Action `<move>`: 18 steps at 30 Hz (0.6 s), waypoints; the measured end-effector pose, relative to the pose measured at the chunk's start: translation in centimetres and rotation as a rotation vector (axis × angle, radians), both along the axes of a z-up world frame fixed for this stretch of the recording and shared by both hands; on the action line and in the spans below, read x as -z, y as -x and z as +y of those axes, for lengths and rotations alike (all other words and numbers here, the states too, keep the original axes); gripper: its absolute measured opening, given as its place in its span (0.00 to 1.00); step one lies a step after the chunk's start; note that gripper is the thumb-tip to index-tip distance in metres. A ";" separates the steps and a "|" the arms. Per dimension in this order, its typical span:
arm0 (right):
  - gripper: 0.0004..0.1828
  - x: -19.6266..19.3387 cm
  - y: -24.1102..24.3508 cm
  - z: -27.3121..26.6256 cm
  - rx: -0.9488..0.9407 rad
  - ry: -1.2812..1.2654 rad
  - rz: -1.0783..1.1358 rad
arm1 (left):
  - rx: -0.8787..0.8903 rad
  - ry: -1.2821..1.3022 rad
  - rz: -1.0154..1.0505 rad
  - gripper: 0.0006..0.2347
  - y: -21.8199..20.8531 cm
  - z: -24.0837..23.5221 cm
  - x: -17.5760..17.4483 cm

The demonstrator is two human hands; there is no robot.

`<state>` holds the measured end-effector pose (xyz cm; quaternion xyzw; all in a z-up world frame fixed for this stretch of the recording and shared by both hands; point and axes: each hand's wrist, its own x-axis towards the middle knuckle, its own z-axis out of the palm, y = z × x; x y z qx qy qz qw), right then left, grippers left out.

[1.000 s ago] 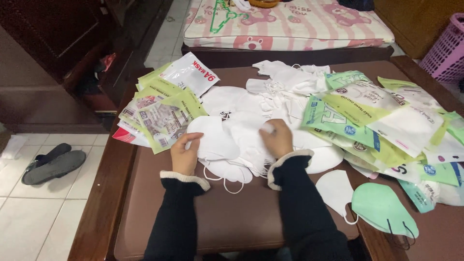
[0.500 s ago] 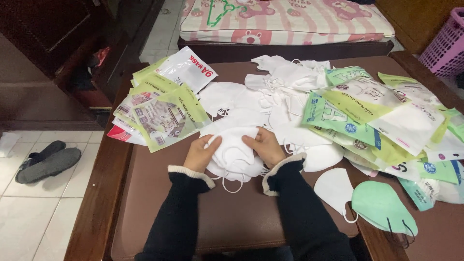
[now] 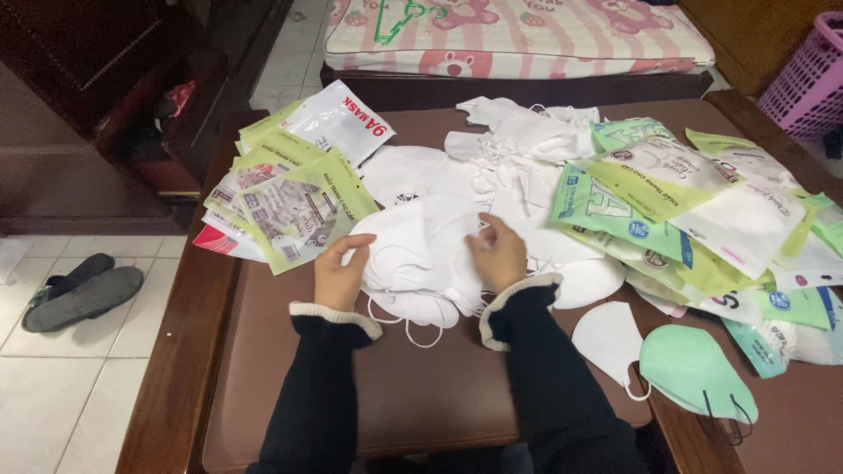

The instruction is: The person sorts through a pile of white face masks and their packaging on a brown table. They pick up individual masks, separate them from the pile, and place them into a new stack while occasionally moving aside the packaging.

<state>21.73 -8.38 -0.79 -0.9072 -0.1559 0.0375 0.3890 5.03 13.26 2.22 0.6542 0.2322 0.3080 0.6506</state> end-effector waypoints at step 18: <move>0.15 -0.2 1.5 0.8 -0.059 -0.622 0.298 | 0.102 0.016 0.039 0.08 -1.2 -0.7 3.0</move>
